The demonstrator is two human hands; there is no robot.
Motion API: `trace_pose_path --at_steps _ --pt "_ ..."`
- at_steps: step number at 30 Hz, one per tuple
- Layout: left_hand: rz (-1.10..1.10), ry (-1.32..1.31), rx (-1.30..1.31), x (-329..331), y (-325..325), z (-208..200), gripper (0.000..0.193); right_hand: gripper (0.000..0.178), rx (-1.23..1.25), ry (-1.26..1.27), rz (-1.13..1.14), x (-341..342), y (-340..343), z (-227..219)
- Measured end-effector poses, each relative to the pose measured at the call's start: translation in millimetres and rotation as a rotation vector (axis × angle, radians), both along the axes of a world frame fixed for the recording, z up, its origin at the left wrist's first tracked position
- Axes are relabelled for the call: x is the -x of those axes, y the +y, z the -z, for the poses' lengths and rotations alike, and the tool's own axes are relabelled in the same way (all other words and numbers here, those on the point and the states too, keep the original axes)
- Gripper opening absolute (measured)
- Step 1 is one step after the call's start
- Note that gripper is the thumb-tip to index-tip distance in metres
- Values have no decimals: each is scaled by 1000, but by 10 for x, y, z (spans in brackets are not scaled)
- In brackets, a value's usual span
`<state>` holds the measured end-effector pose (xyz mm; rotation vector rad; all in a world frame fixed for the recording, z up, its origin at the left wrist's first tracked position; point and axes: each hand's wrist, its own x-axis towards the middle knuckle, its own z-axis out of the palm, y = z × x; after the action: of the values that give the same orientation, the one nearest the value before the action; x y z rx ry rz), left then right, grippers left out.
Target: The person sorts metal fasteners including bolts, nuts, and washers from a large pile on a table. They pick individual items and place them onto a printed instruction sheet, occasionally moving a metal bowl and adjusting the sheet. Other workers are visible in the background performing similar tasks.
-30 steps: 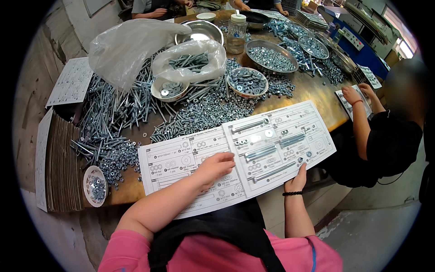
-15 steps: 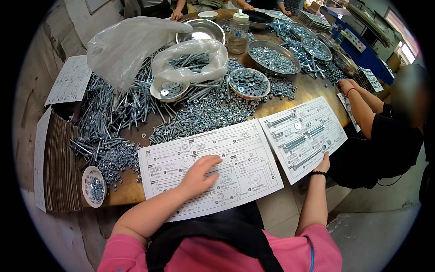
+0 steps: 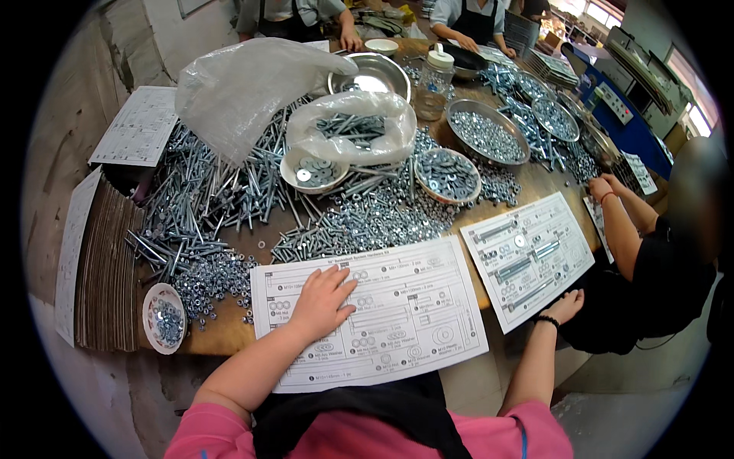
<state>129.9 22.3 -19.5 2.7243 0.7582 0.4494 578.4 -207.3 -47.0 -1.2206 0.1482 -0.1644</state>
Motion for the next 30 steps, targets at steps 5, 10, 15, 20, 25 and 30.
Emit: trace_pose_path --at_steps 5,10,15,20,25,30 --pt "7 -4 -6 -37 11 16 45 32 228 -387 -288 81 810 -624" --pt "-6 21 6 0 13 -31 46 27 214 -443 -938 566 2496 -1385" --pt "5 43 67 -16 51 -77 45 39 399 -265 -1220 593 3979 -1277" --pt "27 40 104 2 87 -37 47 55 366 -166 -1317 290 5021 -682" --pt "37 28 135 4 108 -30 46 67 503 100 -1301 26 5531 -314" --pt "18 -4 132 17 123 -28 46 72 894 -183 -1170 192 5630 -351"
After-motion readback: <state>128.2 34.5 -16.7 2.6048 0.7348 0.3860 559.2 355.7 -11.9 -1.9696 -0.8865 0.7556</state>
